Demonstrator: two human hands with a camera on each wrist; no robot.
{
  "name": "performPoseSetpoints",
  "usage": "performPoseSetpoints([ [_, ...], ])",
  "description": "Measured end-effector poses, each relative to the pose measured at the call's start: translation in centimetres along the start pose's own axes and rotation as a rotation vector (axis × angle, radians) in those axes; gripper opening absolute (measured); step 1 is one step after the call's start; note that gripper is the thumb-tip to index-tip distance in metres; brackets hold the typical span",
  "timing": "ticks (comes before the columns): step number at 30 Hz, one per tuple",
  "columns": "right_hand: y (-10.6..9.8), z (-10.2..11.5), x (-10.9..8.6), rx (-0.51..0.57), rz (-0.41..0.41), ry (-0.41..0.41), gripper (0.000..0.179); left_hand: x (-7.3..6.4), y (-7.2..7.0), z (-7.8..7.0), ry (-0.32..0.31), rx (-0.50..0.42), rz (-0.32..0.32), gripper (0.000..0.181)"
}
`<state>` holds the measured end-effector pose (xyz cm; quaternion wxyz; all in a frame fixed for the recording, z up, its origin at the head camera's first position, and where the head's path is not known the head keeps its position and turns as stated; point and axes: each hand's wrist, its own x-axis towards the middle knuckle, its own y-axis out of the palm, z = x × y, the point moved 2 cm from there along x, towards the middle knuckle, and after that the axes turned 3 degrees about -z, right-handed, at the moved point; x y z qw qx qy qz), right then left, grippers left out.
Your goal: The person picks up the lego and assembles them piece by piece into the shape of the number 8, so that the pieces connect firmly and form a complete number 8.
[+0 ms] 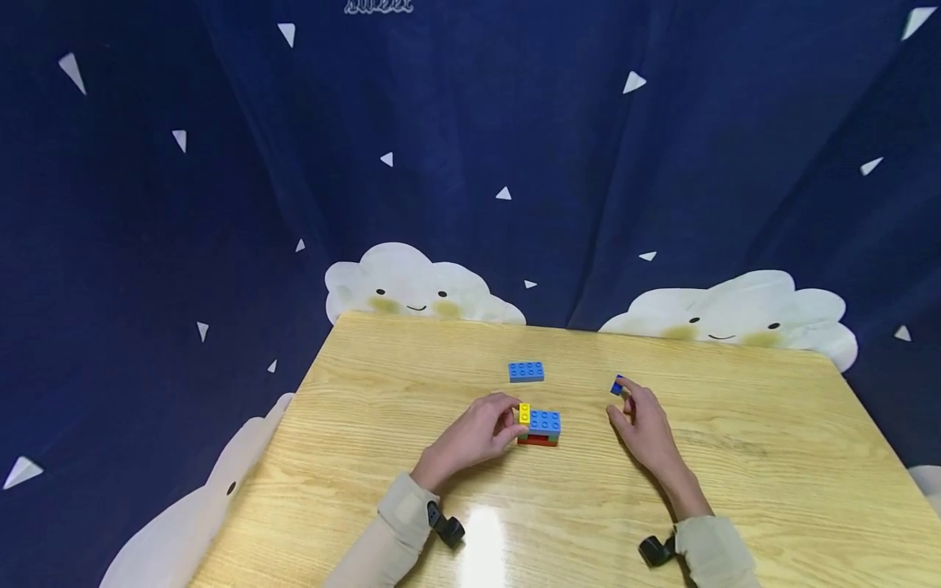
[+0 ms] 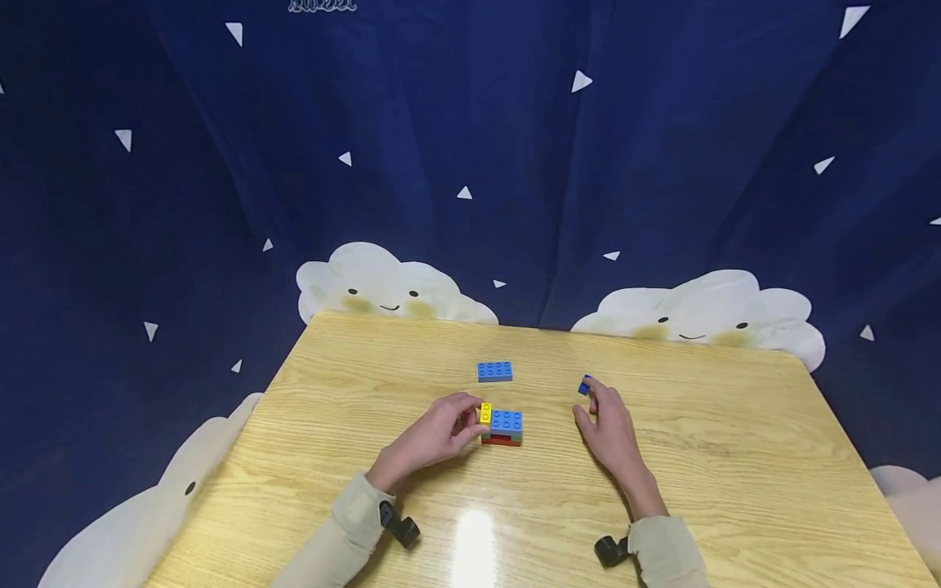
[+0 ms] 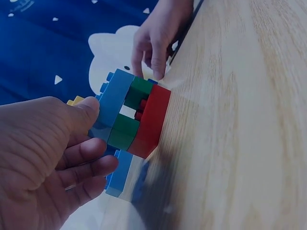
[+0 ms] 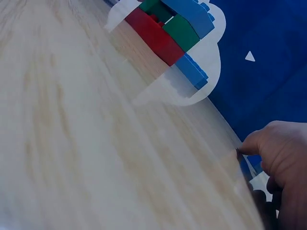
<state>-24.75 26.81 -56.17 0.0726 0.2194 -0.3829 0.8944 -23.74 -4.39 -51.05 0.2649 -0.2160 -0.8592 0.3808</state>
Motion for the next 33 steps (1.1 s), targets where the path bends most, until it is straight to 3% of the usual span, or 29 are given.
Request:
performPoseSetpoints([
  [8,0.07,-0.35,-0.33,0.028,-0.066,-0.053,0.052,0.07,0.01,-0.12,-0.018,0.017,0.008,0.023],
  [15,0.10,-0.39,-0.47,0.028,-0.079,-0.018,0.028,0.03,-0.07,-0.09,-0.021,0.010,0.001,0.022],
  [22,0.02,-0.43,-0.45,0.001,-0.066,-0.025,0.060,0.02,-0.04,-0.05,-0.033,0.010,0.007,0.025],
  [29,0.24,-0.46,-0.46,-0.024,-0.009,0.016,0.042,0.06,-0.23,-0.15,-0.040,0.013,0.002,0.022],
  [33,0.20,-0.44,-0.40,-0.012,0.005,0.027,0.044,0.03,-0.24,-0.16,-0.043,0.012,0.002,0.021],
])
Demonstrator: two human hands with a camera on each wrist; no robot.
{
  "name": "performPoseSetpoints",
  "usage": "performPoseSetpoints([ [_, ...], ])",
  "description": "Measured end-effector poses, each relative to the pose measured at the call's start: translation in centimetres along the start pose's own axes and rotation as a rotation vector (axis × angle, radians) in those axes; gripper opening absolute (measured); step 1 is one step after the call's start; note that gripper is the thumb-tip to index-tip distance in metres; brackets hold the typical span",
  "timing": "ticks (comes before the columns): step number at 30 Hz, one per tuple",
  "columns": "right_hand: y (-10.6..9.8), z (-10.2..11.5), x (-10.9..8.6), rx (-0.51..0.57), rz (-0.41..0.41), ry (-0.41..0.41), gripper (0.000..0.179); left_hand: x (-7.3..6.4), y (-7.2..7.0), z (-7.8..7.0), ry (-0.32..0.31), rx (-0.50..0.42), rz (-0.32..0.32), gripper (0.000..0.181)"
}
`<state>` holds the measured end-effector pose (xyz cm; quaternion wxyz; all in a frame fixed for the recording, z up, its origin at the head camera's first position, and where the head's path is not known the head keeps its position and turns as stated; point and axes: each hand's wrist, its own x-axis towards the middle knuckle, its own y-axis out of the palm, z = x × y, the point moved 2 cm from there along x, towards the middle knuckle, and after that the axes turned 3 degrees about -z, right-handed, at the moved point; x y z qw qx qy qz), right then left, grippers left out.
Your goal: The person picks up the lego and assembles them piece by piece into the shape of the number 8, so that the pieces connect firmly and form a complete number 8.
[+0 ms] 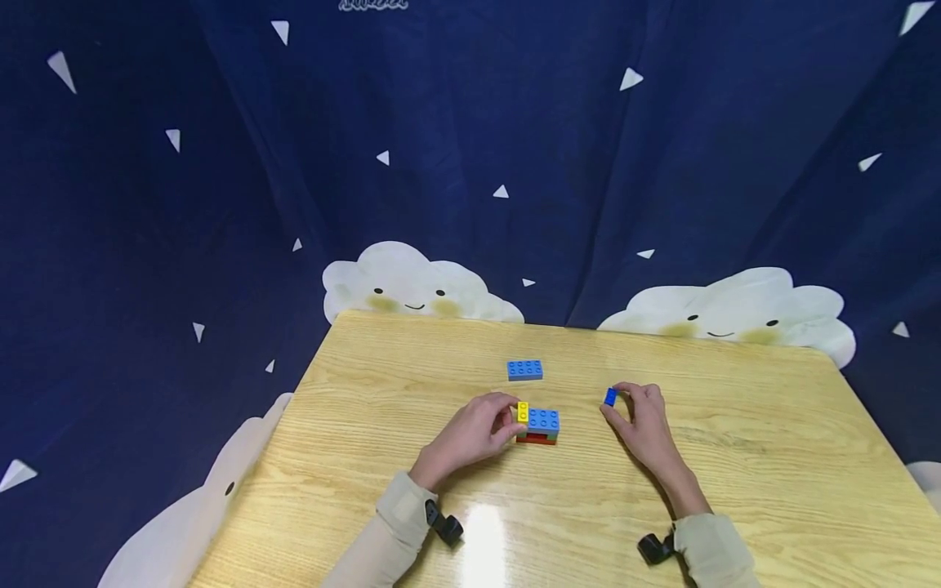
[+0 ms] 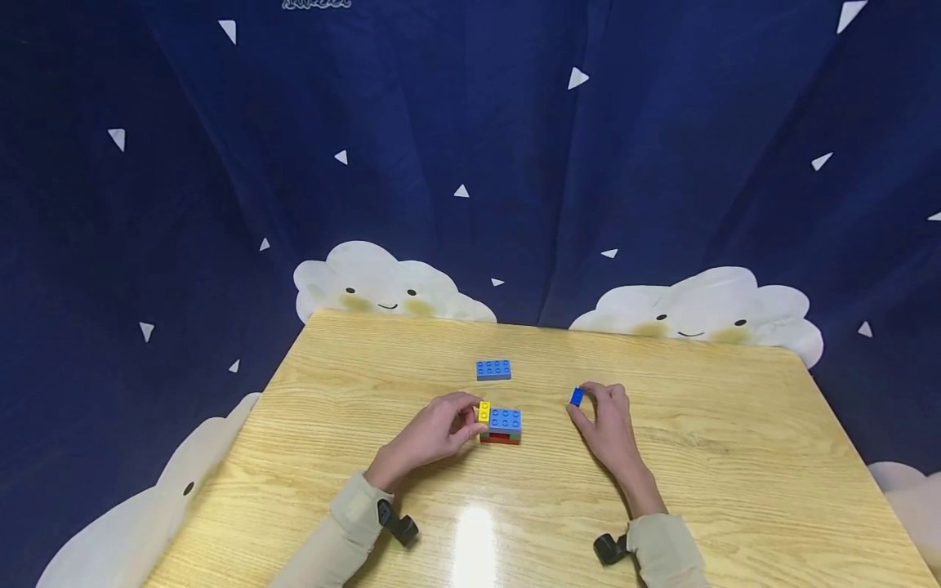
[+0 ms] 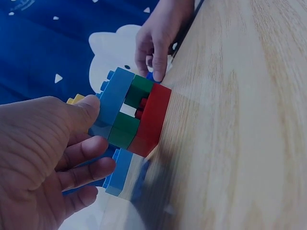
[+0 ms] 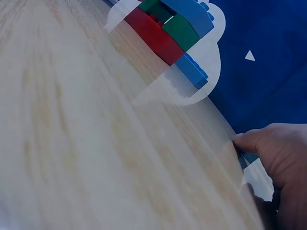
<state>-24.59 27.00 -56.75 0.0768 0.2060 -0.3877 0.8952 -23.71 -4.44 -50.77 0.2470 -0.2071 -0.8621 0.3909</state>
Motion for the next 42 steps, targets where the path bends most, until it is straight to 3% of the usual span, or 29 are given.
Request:
performPoseSetpoints([
  [9,-0.5,0.0,0.1,-0.001,0.094,0.007,0.044,0.0,-0.1,0.1,-0.003,0.029,-0.011,0.027],
  [23,-0.7,0.2,0.2,-0.002,0.122,-0.015,0.035,0.0,0.1,0.5,-0.023,0.039,-0.008,0.033],
  [42,-1.2,4.8,0.7,0.061,0.262,-0.016,0.039,0.1,0.1,0.6,-0.021,0.031,-0.012,0.032],
])
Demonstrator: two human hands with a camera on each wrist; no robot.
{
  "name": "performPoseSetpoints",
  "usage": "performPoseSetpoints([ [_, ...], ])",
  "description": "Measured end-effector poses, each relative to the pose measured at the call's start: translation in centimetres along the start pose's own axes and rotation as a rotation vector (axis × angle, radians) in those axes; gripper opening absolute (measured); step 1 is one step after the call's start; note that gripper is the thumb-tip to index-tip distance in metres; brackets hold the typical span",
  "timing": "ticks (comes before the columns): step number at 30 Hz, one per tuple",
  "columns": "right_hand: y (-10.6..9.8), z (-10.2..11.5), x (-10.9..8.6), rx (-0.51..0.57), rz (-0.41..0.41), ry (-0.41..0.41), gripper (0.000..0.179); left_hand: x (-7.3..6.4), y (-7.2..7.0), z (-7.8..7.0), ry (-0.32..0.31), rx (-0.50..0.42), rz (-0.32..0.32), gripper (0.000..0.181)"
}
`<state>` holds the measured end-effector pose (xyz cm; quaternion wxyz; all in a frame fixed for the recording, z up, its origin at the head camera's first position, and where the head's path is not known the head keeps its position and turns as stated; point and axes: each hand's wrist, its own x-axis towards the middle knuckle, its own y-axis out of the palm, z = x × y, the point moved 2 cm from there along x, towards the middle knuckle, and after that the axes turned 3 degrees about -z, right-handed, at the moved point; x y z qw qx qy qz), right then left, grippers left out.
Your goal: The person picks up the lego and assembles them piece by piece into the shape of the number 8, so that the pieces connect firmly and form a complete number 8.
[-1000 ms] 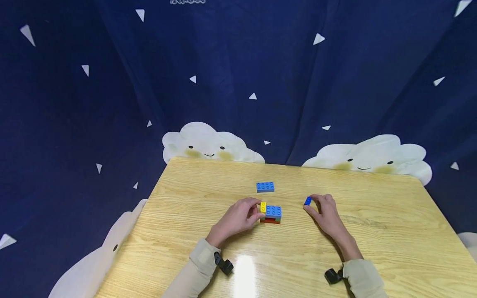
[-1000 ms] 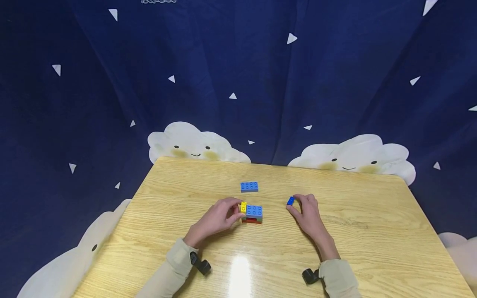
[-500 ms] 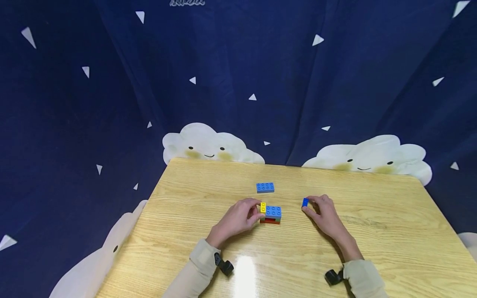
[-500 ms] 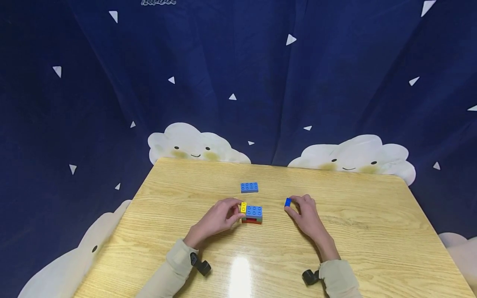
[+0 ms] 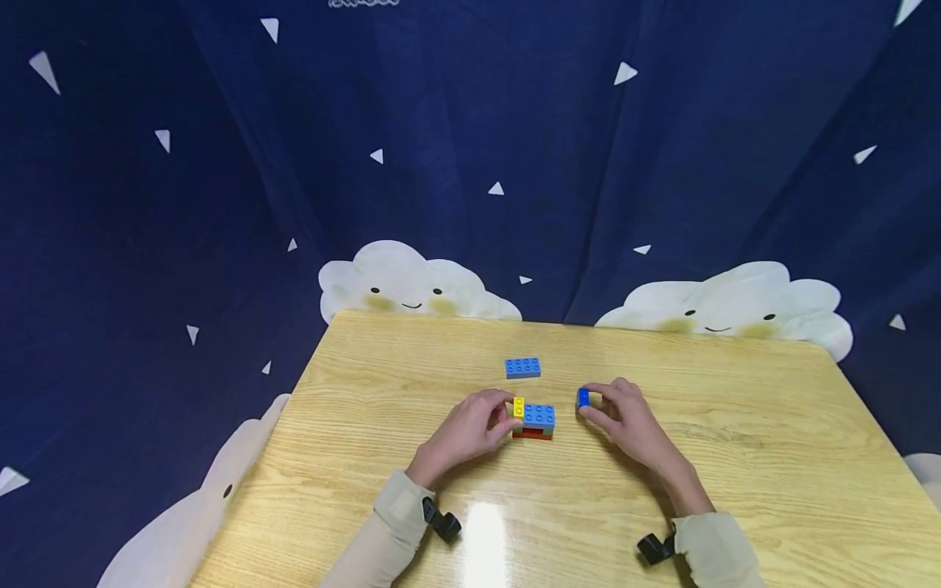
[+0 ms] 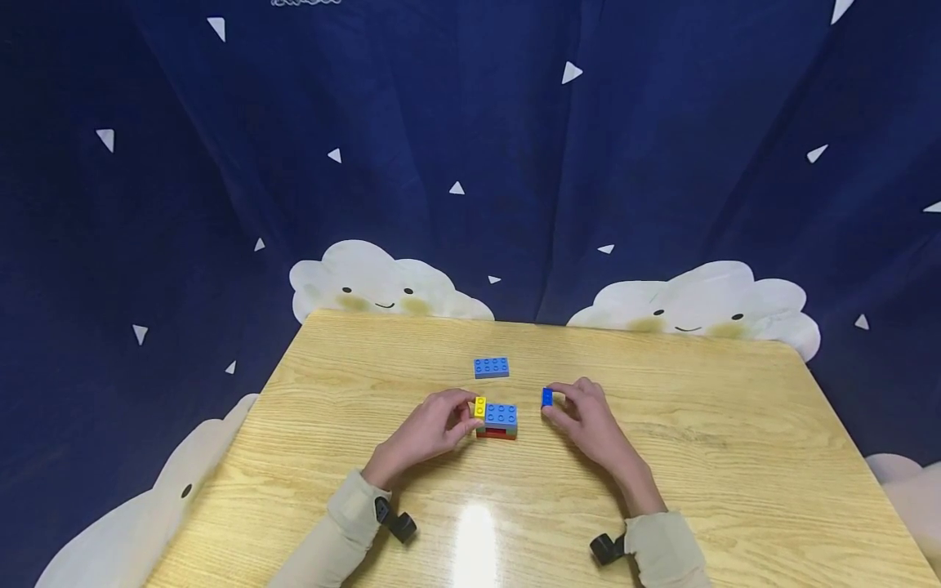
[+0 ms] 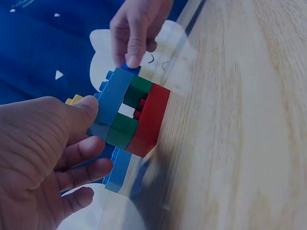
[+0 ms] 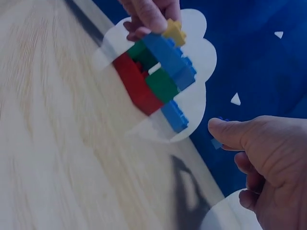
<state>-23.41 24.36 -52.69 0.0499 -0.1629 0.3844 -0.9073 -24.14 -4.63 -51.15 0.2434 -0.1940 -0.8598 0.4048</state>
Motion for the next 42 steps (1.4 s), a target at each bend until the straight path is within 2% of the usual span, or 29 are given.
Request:
performPoseSetpoints([
  [10,0.1,2.8,0.1,0.011,0.039,-0.028,0.042,0.0,-0.1,-0.2,-0.011,-0.006,0.000,0.033],
  [17,0.3,4.1,0.1,0.040,0.031,-0.058,0.043,0.0,-0.3,-0.2,-0.023,-0.017,0.007,0.036],
  [23,1.0,4.6,0.0,0.053,0.049,-0.067,0.043,0.0,-0.4,-0.2,-0.027,-0.032,0.018,0.037],
  [29,1.6,4.9,-0.2,0.056,0.026,-0.099,0.041,0.0,-0.2,-0.2,-0.025,-0.033,0.016,0.034],
  [42,2.5,5.2,-0.5,-0.031,0.045,-0.140,0.037,0.0,-0.2,-0.3,-0.031,-0.036,0.009,0.033],
])
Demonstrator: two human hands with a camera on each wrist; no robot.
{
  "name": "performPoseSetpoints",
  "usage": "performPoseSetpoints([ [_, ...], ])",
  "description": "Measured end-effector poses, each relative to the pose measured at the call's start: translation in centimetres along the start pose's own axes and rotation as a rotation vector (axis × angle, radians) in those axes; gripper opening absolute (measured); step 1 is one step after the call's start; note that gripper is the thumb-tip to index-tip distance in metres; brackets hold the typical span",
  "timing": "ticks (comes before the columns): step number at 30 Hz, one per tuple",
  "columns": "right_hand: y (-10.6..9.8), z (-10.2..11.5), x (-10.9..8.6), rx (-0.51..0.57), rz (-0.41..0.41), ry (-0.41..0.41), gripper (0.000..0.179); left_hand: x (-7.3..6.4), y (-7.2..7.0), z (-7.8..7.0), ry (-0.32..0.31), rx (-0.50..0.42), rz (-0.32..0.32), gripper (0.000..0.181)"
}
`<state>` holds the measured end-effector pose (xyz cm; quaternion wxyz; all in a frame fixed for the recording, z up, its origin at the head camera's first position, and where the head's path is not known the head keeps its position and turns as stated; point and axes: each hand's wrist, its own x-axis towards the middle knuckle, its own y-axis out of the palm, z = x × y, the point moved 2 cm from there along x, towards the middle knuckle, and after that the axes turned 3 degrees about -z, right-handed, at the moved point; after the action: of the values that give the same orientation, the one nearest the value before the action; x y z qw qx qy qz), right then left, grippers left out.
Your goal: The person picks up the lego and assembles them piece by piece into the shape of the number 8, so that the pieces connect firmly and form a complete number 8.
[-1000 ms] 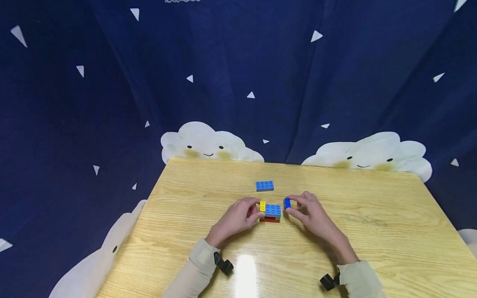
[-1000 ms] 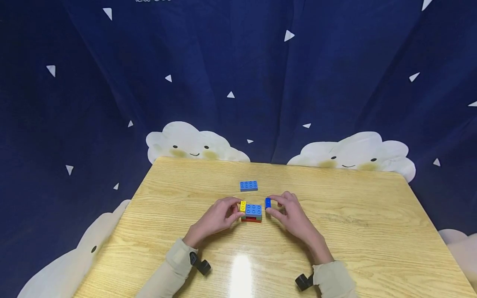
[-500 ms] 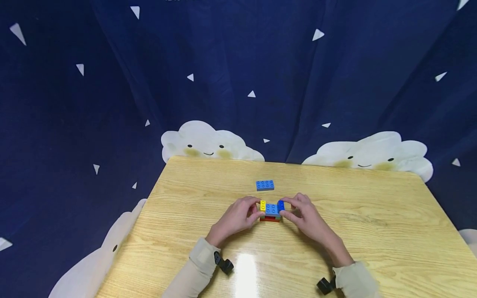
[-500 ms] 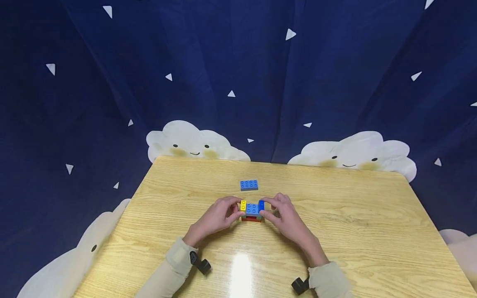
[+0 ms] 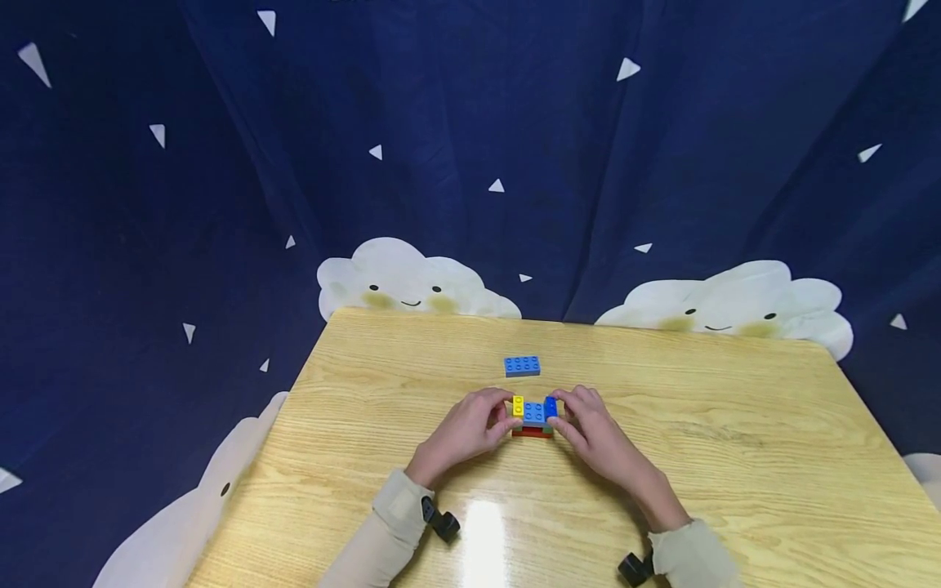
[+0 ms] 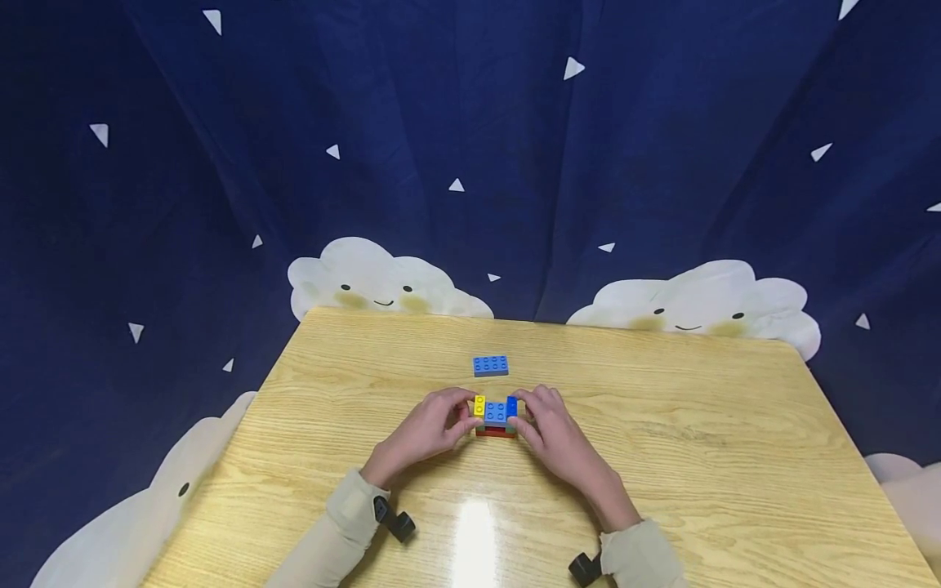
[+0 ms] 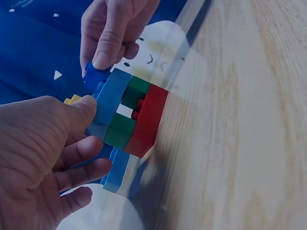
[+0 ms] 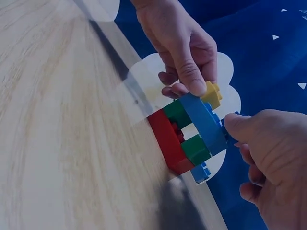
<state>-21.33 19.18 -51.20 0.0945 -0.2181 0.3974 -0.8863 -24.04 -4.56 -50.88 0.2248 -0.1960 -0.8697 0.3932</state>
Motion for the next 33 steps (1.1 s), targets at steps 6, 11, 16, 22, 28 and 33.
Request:
performPoseSetpoints([
  [6,0.24,-0.11,0.05,-0.015,0.006,-0.004,0.037,-0.04,-0.04,-0.02,-0.007,-0.003,0.004,0.036],
  [11,0.33,-0.33,0.04,-0.015,-0.004,-0.008,0.037,-0.07,0.02,0.02,-0.020,0.004,0.009,0.038],
  [16,0.44,-0.51,-0.03,-0.022,-0.023,-0.028,0.035,-0.07,0.13,0.12,-0.012,0.014,0.005,0.037],
  [22,0.45,-0.52,-0.13,-0.044,-0.045,-0.061,0.034,0.01,0.20,0.21,-0.004,0.019,0.000,0.037],
  [28,0.55,-0.56,-0.15,-0.046,-0.075,-0.112,0.032,0.02,0.26,0.25,0.003,0.025,-0.004,0.038],
  [33,0.91,-0.86,-0.17,-0.038,-0.097,-0.136,0.033,-0.04,0.20,0.20,-0.004,0.016,-0.001,0.039],
])
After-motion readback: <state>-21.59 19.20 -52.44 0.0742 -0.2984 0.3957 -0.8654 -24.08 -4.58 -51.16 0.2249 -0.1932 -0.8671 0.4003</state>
